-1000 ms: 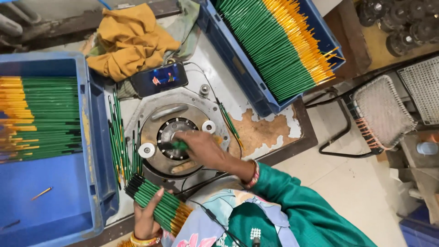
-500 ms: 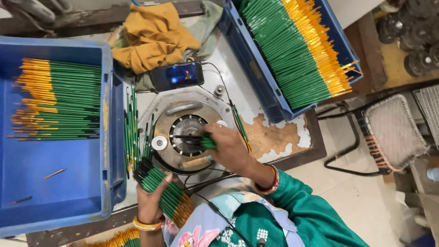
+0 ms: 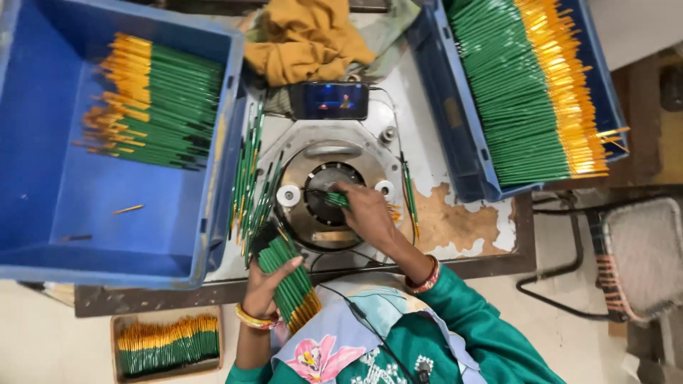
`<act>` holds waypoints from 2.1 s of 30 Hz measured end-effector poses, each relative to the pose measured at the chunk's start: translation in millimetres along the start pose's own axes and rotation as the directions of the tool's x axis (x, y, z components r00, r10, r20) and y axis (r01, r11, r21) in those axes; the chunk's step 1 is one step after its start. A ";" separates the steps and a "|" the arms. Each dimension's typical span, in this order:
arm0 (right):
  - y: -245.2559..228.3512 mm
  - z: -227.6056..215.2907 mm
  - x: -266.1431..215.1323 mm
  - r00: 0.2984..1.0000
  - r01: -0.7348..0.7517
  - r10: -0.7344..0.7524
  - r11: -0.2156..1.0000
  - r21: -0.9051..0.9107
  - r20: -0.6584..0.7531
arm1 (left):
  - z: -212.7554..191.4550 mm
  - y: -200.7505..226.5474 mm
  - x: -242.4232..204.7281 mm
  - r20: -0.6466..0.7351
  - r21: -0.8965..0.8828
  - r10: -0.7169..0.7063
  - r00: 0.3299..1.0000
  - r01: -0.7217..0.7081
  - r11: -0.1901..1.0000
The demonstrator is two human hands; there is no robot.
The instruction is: The person processes green and yellow incense sticks by feeding them into a rotating machine. They hold a bundle of sticks in their left hand and use their right hand to guide individual sticks into the machine's central mechanism. The processed sticks are then placed into a blue bin.
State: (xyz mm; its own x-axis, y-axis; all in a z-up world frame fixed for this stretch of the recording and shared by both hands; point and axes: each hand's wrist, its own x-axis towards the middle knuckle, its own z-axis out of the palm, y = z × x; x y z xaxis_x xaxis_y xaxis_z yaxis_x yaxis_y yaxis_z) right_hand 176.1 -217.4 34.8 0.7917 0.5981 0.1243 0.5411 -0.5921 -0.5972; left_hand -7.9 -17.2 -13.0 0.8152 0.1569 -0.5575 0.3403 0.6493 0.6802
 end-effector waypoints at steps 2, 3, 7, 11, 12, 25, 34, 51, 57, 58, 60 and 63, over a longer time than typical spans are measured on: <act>-18.8 -7.2 -4.8 1.000 -0.013 0.012 1.000 -0.010 -0.014 | 6.6 8.0 -7.7 0.026 0.020 0.060 0.998 -0.060 0.998; -26.5 -11.5 -5.4 0.999 -0.040 0.039 0.999 -0.024 -0.036 | 10.9 12.7 -8.8 0.065 0.045 0.107 0.992 -0.111 0.993; -67.7 -43.3 -4.2 0.982 0.031 0.015 0.971 0.238 -0.186 | 12.9 9.6 -1.0 0.077 0.139 0.111 0.991 -0.121 0.983; -63.3 -41.4 -6.6 0.910 -0.083 0.005 0.982 0.169 0.414 | 31.9 31.1 3.4 0.280 0.316 0.295 0.914 -0.378 0.870; -55.7 -39.9 -9.9 0.777 -0.129 0.067 0.990 0.054 0.626 | 39.5 36.7 3.7 0.390 0.390 0.370 0.843 -0.515 0.763; -5.1 -8.0 3.2 0.991 -0.038 0.056 0.989 -0.142 0.123 | -13.9 -14.9 1.1 -0.055 -0.309 -0.129 0.990 0.106 0.945; -14.9 -8.1 -11.4 1.000 0.026 -0.024 0.997 -0.068 0.017 | 7.1 5.9 -6.2 0.078 -0.132 -0.003 0.997 0.013 0.991; -21.4 -41.6 6.1 0.995 0.010 0.013 0.970 -0.242 0.094 | 7.8 11.1 4.9 0.104 -0.389 -0.094 0.990 0.127 0.912; -8.6 -6.3 7.8 0.994 -0.030 0.045 0.988 -0.151 0.099 | -13.4 -12.1 7.4 0.007 -0.302 -0.112 0.994 0.109 0.947; -7.6 -7.5 12.4 0.995 -0.027 0.042 0.988 -0.153 0.093 | -12.6 -10.6 11.8 0.011 -0.300 -0.106 0.994 0.105 0.948; -8.5 -9.4 14.5 0.987 -0.020 0.035 0.995 -0.099 0.155 | -11.9 -10.5 12.3 0.013 -0.237 -0.050 0.999 0.052 0.970; -5.2 -4.1 5.4 0.988 -0.057 0.079 0.985 -0.164 0.130 | 3.2 2.6 4.6 0.049 -0.153 0.014 0.999 -0.006 0.988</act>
State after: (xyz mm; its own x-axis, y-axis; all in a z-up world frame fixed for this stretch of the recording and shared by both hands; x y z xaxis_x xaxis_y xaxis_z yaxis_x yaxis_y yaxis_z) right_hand 178.7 -213.3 41.7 0.7885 0.6145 -0.0269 0.5341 -0.7057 -0.4655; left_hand -1.7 -17.2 -12.3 0.8420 0.1290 -0.5239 0.2595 0.7544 0.6029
